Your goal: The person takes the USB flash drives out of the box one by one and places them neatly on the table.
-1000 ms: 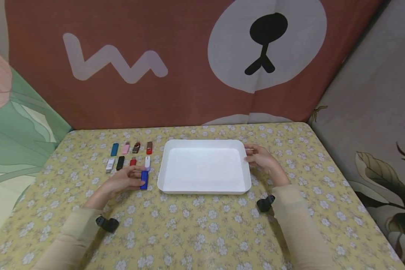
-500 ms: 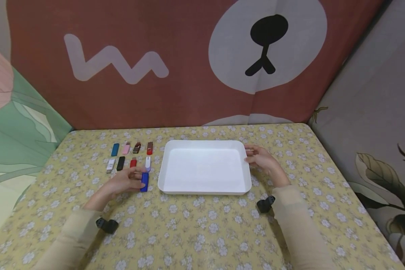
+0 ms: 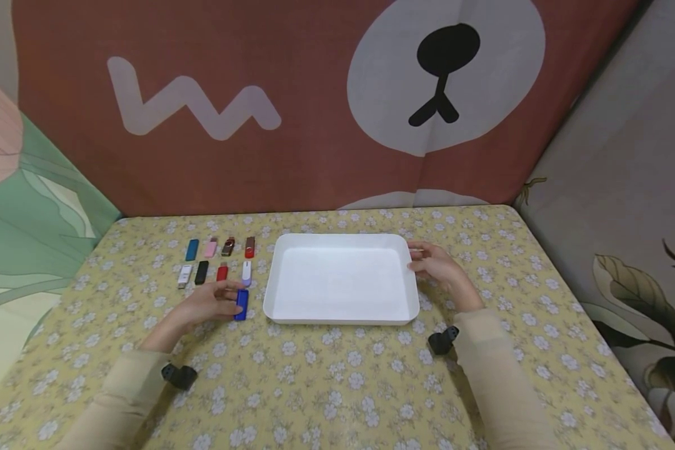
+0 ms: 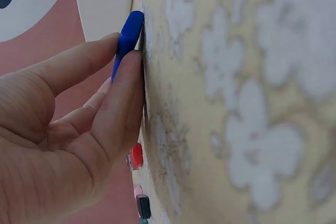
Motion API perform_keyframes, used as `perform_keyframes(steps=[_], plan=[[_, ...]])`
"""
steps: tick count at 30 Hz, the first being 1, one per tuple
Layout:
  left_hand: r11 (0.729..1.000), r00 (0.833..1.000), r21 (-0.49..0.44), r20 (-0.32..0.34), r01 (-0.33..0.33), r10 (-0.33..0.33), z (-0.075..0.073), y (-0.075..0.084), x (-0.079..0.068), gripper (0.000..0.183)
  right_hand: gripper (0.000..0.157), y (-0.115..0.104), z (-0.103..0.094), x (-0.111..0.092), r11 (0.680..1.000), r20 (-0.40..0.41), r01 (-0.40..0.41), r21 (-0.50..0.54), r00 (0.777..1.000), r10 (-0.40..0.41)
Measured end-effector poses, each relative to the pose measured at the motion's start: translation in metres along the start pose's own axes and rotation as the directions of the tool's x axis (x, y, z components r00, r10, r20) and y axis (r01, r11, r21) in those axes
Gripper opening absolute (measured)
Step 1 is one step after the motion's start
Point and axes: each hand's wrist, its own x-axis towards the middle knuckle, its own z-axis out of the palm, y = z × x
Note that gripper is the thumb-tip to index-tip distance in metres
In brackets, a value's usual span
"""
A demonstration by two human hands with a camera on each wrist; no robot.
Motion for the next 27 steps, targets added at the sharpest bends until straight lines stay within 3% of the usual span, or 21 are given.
perform_keyframes(steps=[27], plan=[[0.999,1.000,0.036,-0.016,0.008,-0.007,0.0010,0.0018,-0.0001,0.052,0.066,0.0004,-0.0005,0.0011,1.000,0.000,-0.014,0.021,1.000,0.014]])
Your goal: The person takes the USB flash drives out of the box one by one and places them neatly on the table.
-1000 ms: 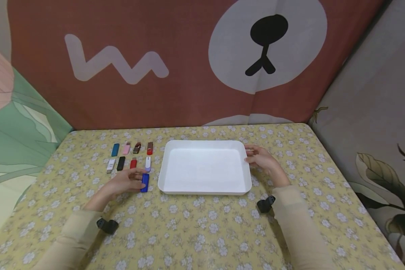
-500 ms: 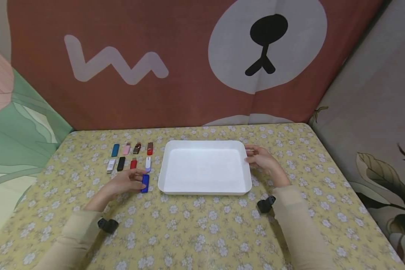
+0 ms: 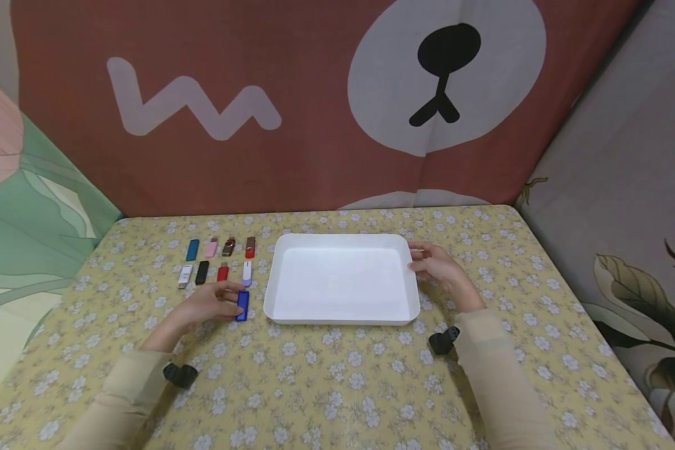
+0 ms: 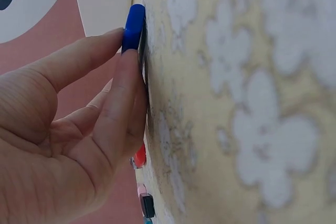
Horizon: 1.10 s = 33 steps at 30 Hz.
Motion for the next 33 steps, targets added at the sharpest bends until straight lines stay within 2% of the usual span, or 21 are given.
perform_keyframes(steps=[13,27,33], plan=[[1.000,1.000,0.028,0.005,-0.010,0.010,-0.003,-0.001,-0.002,0.051,0.066,0.001,0.000,-0.001,1.000,0.004,0.007,-0.007,1.000,-0.007],[0.999,1.000,-0.045,0.028,-0.008,0.009,-0.007,-0.001,-0.003,0.051,0.066,-0.001,0.000,-0.002,1.000,0.006,0.006,0.010,1.000,-0.006],[0.997,1.000,-0.069,-0.001,-0.019,0.019,-0.010,0.003,-0.005,0.051,0.067,0.000,-0.001,-0.002,1.000,0.008,0.008,-0.002,1.000,-0.008]])
